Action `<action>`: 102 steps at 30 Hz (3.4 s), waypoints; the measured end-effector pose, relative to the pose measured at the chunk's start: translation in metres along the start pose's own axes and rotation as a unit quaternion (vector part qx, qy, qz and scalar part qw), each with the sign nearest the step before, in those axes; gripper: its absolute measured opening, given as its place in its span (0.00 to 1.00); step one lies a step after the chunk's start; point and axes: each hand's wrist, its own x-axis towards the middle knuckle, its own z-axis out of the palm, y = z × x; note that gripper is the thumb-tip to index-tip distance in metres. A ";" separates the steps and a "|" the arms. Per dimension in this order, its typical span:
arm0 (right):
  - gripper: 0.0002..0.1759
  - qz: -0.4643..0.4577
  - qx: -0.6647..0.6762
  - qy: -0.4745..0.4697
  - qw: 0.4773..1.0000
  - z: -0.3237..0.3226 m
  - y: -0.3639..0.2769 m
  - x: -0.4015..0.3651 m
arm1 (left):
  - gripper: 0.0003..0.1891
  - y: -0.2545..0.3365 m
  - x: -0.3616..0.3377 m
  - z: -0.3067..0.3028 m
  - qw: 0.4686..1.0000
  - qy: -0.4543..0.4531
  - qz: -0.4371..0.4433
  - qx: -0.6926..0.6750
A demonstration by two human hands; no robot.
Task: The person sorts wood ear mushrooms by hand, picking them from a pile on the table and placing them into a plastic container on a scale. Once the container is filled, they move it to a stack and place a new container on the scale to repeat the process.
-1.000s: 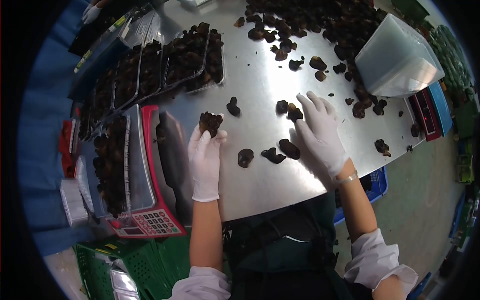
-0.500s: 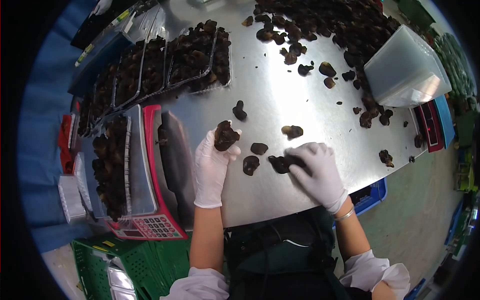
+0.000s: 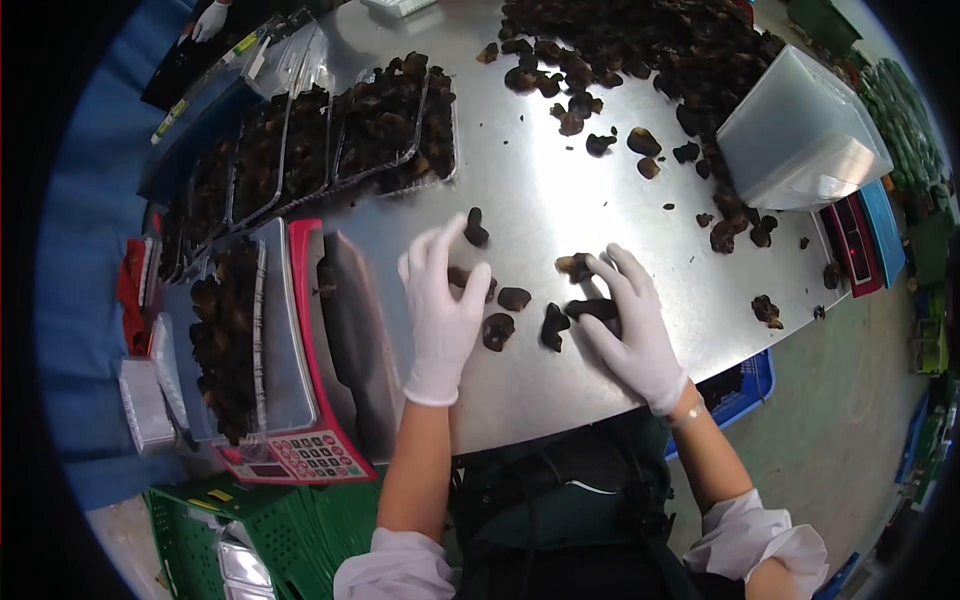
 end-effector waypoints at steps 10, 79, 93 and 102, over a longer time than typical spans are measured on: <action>0.43 -0.116 0.130 -0.191 0.966 0.002 -0.009 0.026 | 0.31 -0.004 -0.010 -0.031 0.965 -0.244 0.066 -0.069; 0.28 0.059 0.386 -0.349 0.852 0.053 -0.171 0.178 | 0.29 -0.271 -0.058 -0.434 0.884 0.209 -0.261 0.327; 0.43 0.363 0.611 -0.104 0.696 -0.019 0.007 0.082 | 0.26 -0.323 -0.003 -0.429 0.879 0.130 -0.339 0.308; 0.36 0.122 0.228 -0.247 0.934 0.070 -0.091 0.088 | 0.28 -0.389 -0.009 -0.455 0.916 0.133 -0.321 0.202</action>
